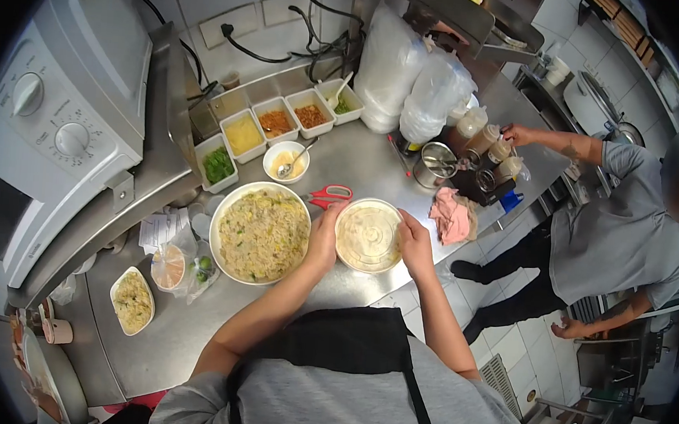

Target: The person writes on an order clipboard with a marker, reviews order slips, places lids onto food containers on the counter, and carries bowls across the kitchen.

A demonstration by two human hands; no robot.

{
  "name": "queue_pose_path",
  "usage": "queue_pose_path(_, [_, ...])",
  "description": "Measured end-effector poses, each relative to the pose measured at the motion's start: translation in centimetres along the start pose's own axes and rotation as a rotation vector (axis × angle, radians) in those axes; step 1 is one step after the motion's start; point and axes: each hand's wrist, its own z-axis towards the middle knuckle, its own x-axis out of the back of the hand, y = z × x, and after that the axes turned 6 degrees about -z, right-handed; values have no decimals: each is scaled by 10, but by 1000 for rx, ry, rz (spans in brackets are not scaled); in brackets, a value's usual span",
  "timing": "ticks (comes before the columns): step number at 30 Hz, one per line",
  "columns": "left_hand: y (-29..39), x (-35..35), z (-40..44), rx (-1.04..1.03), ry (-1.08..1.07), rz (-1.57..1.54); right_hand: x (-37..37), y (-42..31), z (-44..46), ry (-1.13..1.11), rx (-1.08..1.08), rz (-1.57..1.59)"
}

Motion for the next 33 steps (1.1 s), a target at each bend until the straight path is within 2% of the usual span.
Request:
queue_pose_path(3, [1,-7,-7,-58,50,58,3,-12,-10,18,30,-152])
queue_pose_path(6, [-6,-5,-10,-193,51,310,-5,-20,-15,97,80,-285])
queue_pose_path(10, [-14,-5,-11,-374,40,456,-11,-22,-10,164,168,-365])
queue_pose_path(13, [-15,-1,-14,-496,47,651,-13,-12,-3,193,312,-425])
queue_pose_path(15, [-7,-4,-16,-601,65,808,-13,-16,2,116,275,-435])
queue_pose_path(16, [0,-3,-16,-615,76,924,-10,-21,4,83,254,-444])
queue_pose_path(17, [4,-2,-14,-623,77,1032,-8,-34,6,7,126,-481])
queue_pose_path(18, [4,-4,-11,-628,75,1136,-4,-32,10,22,191,-524])
queue_pose_path(20, [12,-1,-3,-622,27,1106,-15,-32,18,19,341,-573])
queue_pose_path(24, [17,-6,8,-573,-85,1134,-13,-36,34,-151,316,-612])
queue_pose_path(31, [23,-7,16,-573,-145,1251,-8,-30,46,-251,435,-495])
queue_pose_path(33, [24,-7,19,-567,-168,1295,-10,-31,48,-266,403,-542])
